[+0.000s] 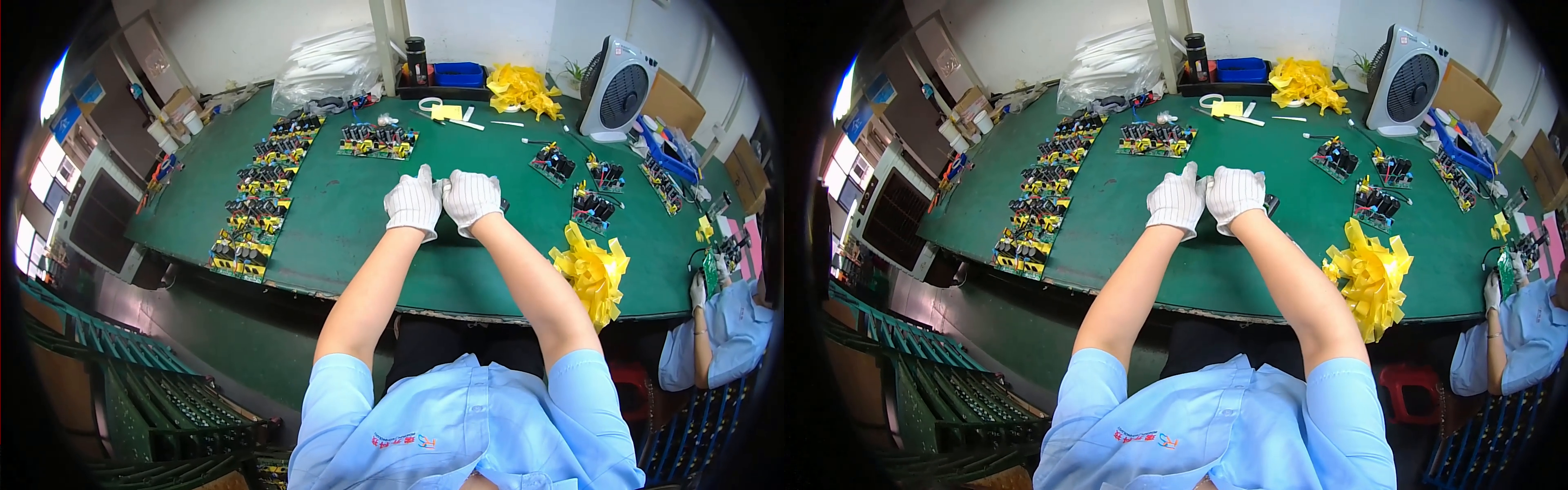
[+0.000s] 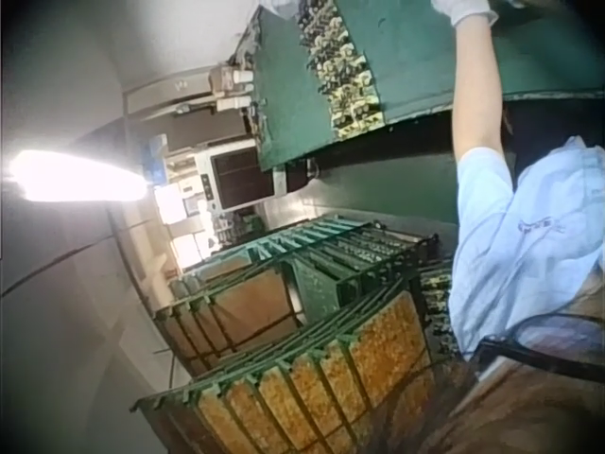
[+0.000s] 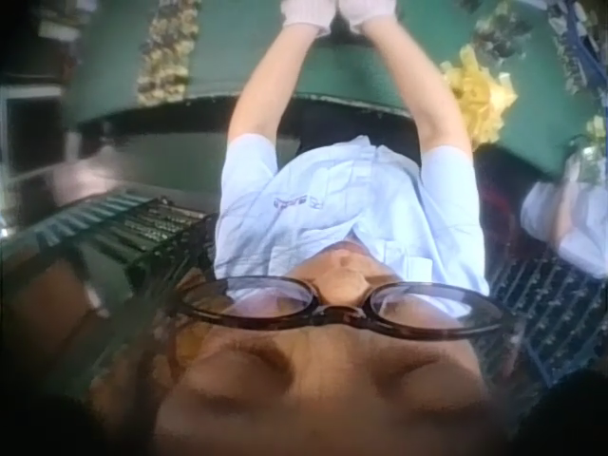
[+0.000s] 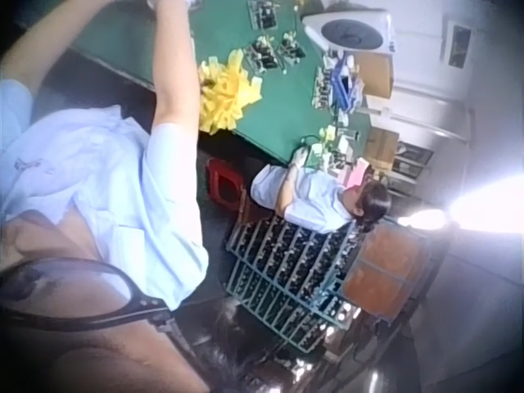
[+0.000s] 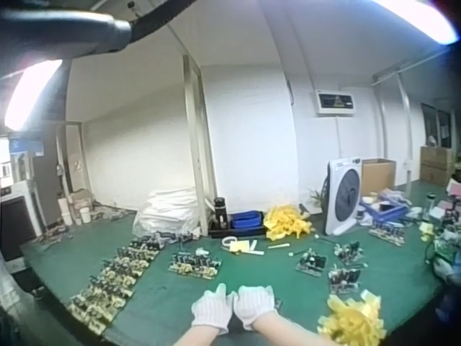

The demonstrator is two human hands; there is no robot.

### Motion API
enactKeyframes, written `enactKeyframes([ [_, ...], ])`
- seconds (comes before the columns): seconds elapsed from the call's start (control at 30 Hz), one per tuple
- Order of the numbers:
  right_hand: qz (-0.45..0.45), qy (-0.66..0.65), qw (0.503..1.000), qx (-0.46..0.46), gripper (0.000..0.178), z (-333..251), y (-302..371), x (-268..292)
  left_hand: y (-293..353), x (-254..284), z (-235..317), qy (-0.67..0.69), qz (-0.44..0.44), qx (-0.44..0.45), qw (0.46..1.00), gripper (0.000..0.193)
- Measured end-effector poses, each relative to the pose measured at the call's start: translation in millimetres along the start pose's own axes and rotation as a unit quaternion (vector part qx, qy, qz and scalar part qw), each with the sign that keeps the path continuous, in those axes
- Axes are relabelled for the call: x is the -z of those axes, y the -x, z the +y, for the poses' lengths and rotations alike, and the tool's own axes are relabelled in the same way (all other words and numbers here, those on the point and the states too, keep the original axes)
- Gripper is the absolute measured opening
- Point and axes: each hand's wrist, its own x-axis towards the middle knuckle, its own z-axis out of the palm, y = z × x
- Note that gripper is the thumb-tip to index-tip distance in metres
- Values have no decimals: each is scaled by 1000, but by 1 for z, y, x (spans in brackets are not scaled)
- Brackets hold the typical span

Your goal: The person assembles electronic components onto printed circuit boards by hand, then applies yellow insulation or tape to the boards.

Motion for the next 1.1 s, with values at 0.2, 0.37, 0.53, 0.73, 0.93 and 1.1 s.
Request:
enactKeyframes([
  [0.2, 41, -62, 993, -87, 36, 44, -5, 14, -43, 6, -28, 109, 38, 100, 988, 47],
  [0.37, -69, 57, 995, 35, 31, 5, 55, 12, -48, -22, -45, 20, 117, 13, 993, 56],
  [0.53, -102, -16, 990, 97, 35, -21, 126, -47, -21, -72, -49, -5, 121, -147, 982, 72],
  [0.73, 1, -149, 961, 233, 44, -2, 178, -12, 21, -113, -106, 85, 23, -196, 977, 72],
  [0.93, 61, 33, 997, -44, 23, 115, 142, -13, 42, -81, -70, 193, 199, -295, 914, 39],
  [1.1, -75, 136, 982, -106, 17, 137, 132, -57, 68, -60, 10, 198, -131, -433, 870, 37],
])
